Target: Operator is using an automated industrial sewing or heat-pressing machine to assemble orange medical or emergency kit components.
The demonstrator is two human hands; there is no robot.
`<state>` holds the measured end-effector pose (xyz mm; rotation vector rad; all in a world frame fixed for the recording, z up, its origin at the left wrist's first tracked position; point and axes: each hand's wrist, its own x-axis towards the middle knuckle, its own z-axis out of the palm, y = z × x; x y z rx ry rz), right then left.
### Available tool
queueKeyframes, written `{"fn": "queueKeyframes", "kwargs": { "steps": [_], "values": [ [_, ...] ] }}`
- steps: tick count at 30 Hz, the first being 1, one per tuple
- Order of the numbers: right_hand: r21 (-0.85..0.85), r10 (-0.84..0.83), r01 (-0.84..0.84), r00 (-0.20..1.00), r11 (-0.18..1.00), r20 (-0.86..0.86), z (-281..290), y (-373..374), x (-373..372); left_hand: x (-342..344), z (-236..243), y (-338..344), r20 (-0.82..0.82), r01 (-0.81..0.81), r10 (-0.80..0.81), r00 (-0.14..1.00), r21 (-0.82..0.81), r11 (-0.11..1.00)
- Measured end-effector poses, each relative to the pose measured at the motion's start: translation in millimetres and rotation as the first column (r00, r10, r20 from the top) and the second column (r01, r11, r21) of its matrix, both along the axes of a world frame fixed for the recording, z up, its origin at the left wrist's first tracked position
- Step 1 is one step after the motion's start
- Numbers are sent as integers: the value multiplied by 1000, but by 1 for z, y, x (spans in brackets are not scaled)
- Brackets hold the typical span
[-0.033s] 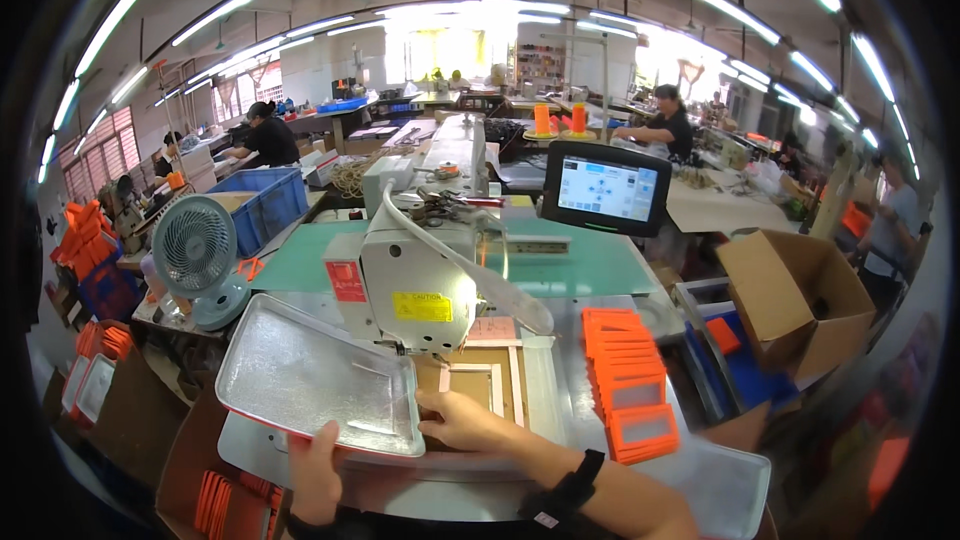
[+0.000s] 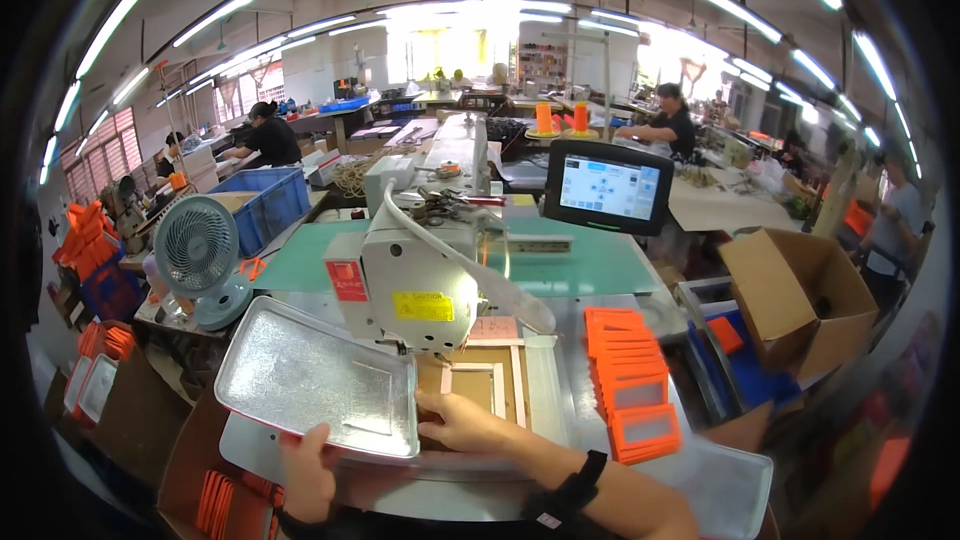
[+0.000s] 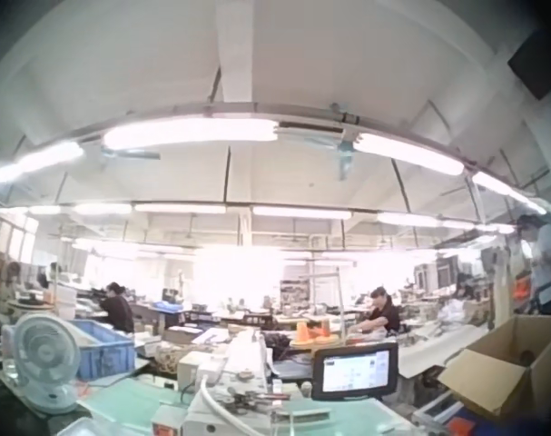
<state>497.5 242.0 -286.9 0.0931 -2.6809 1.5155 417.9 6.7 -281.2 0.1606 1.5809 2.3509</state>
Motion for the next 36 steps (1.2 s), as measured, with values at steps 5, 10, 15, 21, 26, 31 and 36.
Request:
{"fn": "queueKeyframes", "kwargs": {
  "steps": [5,10,15,21,26,31,36],
  "values": [
    [380,104,-25,976,925,-190,-5,-22,19,-53,-47,-102,133,-142,113,985,231,963],
    [286,68,-16,982,958,-174,11,-32,34,-36,-10,-112,243,-350,260,934,495,795],
    [-165,-373,341,892,926,-255,39,-1,42,-34,15,-81,12,-19,16,1000,702,712],
    [-232,-568,522,704,821,-427,32,46,8,-56,24,-22,-38,122,-141,989,748,652],
    [-122,-545,531,806,838,-232,12,52,7,-74,7,-37,11,51,-91,996,755,654],
    [113,-195,276,864,954,-465,32,-25,19,-63,3,-43,49,106,-192,980,687,719],
    [179,152,-118,970,977,-190,43,-30,27,-53,13,-34,-50,166,-177,983,662,731]
  ]
}}
